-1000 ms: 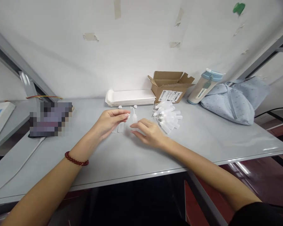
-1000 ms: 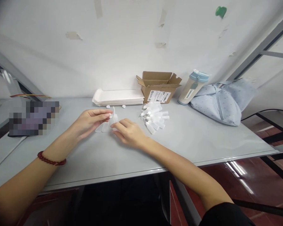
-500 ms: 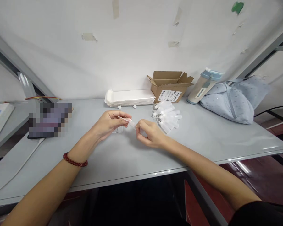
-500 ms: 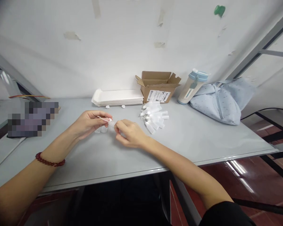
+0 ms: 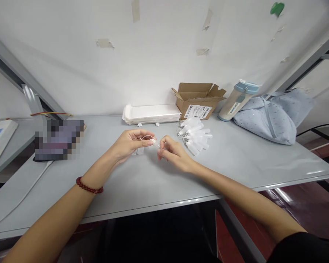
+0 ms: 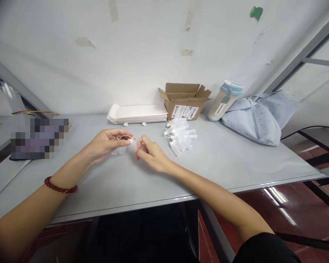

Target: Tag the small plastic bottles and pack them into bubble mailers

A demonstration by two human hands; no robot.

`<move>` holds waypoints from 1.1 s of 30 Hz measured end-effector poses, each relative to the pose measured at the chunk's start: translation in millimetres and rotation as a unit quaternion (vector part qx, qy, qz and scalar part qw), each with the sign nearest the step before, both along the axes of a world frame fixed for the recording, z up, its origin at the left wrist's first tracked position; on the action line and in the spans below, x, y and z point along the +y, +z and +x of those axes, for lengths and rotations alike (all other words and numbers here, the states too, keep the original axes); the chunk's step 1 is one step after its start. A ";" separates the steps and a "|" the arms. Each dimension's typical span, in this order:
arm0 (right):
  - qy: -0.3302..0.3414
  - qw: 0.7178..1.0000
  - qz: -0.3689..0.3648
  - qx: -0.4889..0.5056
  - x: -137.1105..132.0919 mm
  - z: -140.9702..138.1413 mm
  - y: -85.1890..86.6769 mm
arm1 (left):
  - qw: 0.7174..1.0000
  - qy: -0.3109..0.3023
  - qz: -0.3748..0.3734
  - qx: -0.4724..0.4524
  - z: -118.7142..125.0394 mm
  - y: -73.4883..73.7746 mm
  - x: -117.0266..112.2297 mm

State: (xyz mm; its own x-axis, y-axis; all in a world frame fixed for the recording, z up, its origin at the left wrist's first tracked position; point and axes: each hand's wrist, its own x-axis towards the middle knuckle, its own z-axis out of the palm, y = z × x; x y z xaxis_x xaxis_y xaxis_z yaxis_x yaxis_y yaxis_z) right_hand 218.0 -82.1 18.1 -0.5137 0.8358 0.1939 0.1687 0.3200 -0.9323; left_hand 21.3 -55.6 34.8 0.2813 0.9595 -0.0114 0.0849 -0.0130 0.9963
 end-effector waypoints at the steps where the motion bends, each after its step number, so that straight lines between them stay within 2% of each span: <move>1: 0.008 0.999 -0.025 0.024 0.2 -0.4 -0.3 | 1.000 -0.004 -0.007 -0.010 -0.3 0.0 0.3; 5: 0.027 0.993 -0.081 0.076 0.5 -1.4 -0.2 | 0.998 -0.026 -0.041 -0.027 -2.2 1.8 0.1; 12: 0.015 0.998 -0.041 0.054 0.5 0.3 0.6 | 0.997 -0.046 -0.051 -0.027 0.2 1.4 -1.8; 16: 0.008 0.999 -0.023 0.040 1.4 1.3 -1.0 | 0.995 -0.080 -0.059 0.032 -1.0 0.9 -2.1; 20: 0.009 0.998 -0.035 0.047 1.9 1.3 -1.0 | 0.993 -0.085 -0.034 0.077 -3.9 4.0 -2.6; 27: 0.003 0.999 -0.014 0.037 1.9 2.0 1.6 | 0.994 -0.092 -0.038 0.054 -2.5 6.5 -3.9; 33: 0.004 0.999 -0.026 0.041 3.1 1.8 0.3 | 0.991 -0.096 -0.006 0.093 -2.3 4.4 -4.3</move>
